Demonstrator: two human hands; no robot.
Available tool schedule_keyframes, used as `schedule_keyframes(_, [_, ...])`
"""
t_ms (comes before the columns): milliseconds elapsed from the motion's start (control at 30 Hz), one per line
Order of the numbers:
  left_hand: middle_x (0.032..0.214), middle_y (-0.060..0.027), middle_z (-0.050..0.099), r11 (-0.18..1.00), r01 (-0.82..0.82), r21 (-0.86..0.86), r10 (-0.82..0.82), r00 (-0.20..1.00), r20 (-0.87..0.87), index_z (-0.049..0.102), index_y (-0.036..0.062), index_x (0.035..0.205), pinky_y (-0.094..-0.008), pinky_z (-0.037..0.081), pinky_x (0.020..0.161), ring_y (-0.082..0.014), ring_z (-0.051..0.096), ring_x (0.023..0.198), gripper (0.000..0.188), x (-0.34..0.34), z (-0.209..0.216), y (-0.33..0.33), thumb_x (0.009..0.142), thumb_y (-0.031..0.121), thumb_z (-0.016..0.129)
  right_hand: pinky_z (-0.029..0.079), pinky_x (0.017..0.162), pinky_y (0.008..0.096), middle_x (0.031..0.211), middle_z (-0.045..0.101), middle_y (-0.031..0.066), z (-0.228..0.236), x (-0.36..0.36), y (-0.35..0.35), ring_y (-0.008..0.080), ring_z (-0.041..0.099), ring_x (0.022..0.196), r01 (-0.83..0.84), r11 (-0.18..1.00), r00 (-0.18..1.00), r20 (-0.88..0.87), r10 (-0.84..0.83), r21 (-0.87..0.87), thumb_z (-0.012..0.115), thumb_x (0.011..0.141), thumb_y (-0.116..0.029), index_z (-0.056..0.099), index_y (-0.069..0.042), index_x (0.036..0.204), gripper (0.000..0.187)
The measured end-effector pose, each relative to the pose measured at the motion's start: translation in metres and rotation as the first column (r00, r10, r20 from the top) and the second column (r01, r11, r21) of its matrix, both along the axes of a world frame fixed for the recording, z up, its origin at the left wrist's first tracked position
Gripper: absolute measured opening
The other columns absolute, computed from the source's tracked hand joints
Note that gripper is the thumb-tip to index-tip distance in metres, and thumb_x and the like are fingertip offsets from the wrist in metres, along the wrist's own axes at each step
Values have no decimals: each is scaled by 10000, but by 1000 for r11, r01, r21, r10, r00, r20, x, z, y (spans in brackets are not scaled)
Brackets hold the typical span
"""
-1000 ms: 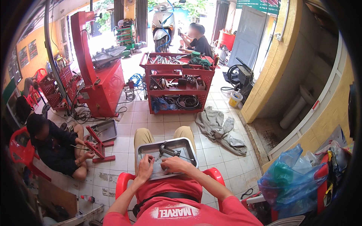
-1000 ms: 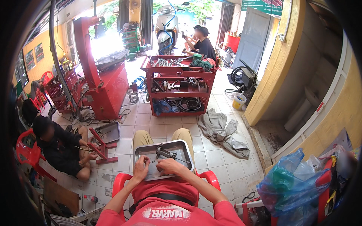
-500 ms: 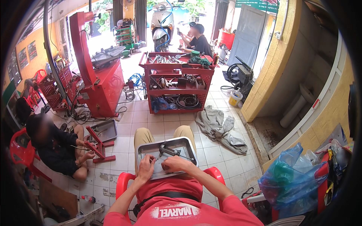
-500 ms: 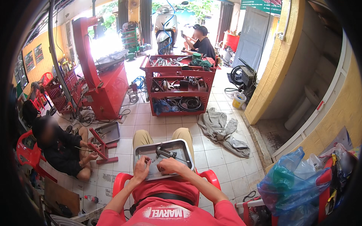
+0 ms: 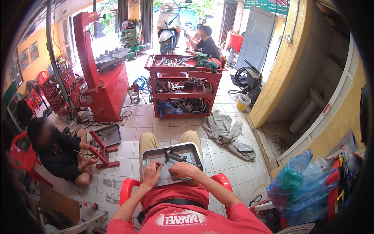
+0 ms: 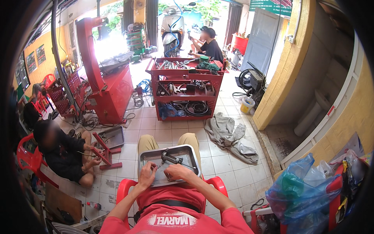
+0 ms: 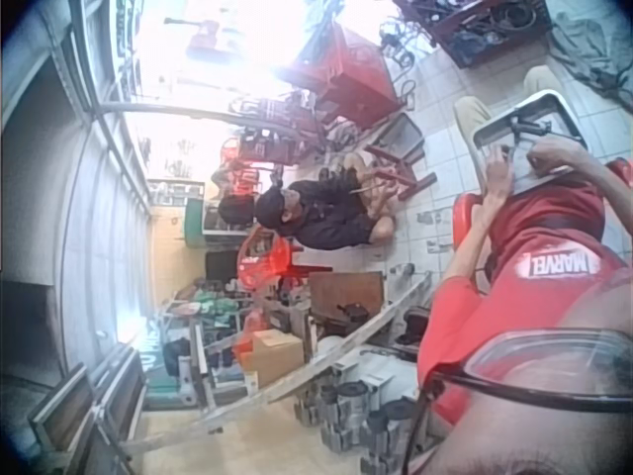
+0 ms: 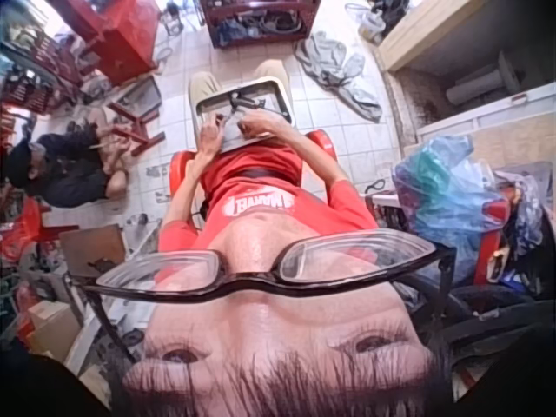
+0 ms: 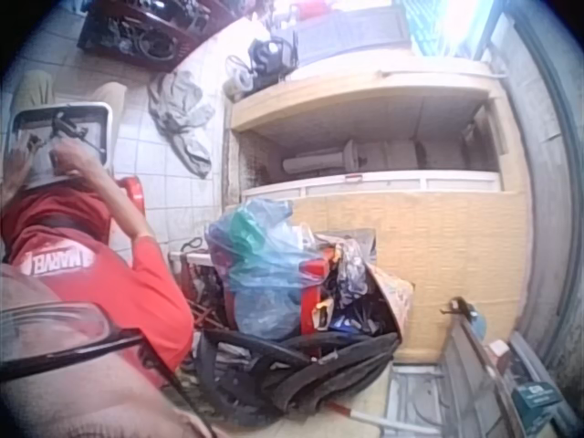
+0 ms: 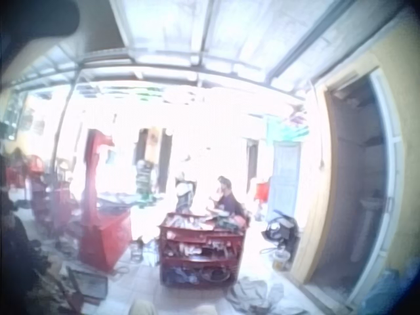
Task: The person sits on a red chair in a workshop and assembles a mechanical component, likely a starter motor, on a metal tray. They use their hands to fit a cylindrical part into a housing and then insert a small metal pin to secure it.
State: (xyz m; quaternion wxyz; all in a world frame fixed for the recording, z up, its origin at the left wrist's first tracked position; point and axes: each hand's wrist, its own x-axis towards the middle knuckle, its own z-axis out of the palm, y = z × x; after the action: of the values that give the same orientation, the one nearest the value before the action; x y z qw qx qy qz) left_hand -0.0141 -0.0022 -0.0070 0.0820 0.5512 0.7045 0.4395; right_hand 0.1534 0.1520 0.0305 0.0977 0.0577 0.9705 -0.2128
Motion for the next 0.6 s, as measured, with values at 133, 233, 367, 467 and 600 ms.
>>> schedule_keyframes(133, [990, -168, 673, 1000, 4, -8, -4, 1000, -2, 606, 20, 1038, -465, 481, 854, -387, 646, 936, 136, -1, -5, 1, 953, 108, 668, 582, 731, 468, 892, 734, 143, -14, 0, 2, 372, 719, 864, -7, 1000, 1000, -23, 8, 19, 756, 808, -181, 678, -77, 1018, 247])
schedule_keyframes(233, [993, -171, 673, 1000, 7, -10, -7, 1000, 0, 607, 20, 1036, -469, 480, 857, -390, 643, 945, 136, -2, -7, 1, 955, 113, 664, 583, 729, 469, 884, 732, 150, -14, -1, 0, 375, 719, 858, -13, 998, 999, -43, 15, 56, 745, 808, -170, 678, -72, 1022, 244])
schedule_keyframes(367, [991, -169, 674, 1000, 1, -16, -1, 1000, 4, 607, 21, 1034, -467, 481, 855, -389, 645, 940, 136, -1, -2, 0, 954, 114, 665, 582, 732, 472, 876, 726, 164, -8, -1, -2, 379, 716, 850, -8, 998, 998, -66, 12, 66, 736, 805, -159, 676, -61, 1022, 245])
schedule_keyframes(467, [988, -168, 674, 1000, -1, -18, 1, 1000, 0, 606, 20, 1031, -466, 480, 853, -386, 647, 942, 136, 1, 1, 0, 953, 114, 665, 582, 734, 477, 877, 720, 172, -2, 0, -3, 384, 713, 848, -9, 999, 997, -74, 13, 45, 736, 805, -160, 672, -56, 1023, 250])
schedule_keyframes(600, [985, -168, 673, 1000, 7, -11, -7, 1000, -7, 605, 19, 1028, -465, 480, 853, -382, 650, 948, 133, 0, -1, 0, 954, 113, 663, 581, 732, 482, 892, 713, 177, -7, -1, -4, 393, 709, 849, -26, 997, 994, -104, 34, 79, 745, 804, -156, 664, -52, 1029, 260])
